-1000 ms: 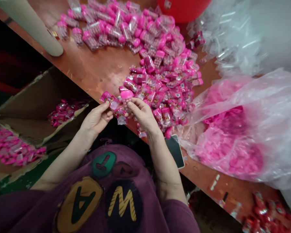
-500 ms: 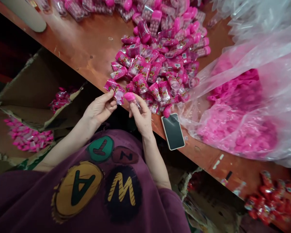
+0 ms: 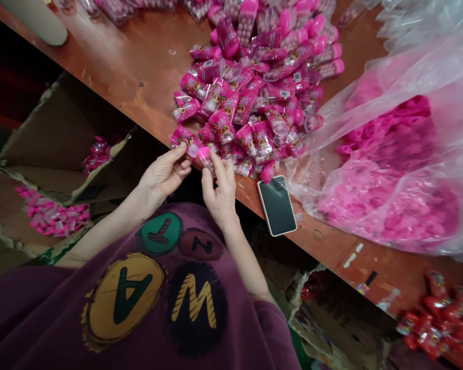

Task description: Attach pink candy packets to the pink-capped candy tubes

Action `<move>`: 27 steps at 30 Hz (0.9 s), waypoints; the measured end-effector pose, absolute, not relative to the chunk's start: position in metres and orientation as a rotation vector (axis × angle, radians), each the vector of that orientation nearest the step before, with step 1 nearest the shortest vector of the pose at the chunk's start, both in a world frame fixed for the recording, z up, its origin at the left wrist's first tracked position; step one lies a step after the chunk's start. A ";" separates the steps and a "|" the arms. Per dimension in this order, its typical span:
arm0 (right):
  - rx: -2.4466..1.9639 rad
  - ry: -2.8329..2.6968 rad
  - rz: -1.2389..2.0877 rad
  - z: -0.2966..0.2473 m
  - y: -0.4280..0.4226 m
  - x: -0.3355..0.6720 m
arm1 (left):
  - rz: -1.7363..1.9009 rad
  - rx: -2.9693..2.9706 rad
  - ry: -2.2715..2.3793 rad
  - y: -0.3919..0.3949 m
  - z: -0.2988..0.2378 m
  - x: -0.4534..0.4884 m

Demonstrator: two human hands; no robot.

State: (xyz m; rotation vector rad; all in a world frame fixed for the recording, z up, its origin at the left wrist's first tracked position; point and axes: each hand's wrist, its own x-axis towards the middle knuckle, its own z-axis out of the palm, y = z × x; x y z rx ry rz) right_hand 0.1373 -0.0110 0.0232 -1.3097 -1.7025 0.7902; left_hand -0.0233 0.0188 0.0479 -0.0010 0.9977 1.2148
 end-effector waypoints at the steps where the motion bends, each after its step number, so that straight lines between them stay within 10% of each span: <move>1: -1.311 -1.727 0.764 0.022 -0.011 0.137 | 1.218 0.006 0.992 0.018 0.048 -0.023; 19: -1.130 -1.771 0.656 -0.004 -0.020 0.121 | 1.110 0.218 1.005 0.010 0.039 -0.018; 27: -1.133 -1.278 1.380 0.007 -0.028 0.118 | 0.993 0.284 0.999 0.012 0.046 -0.022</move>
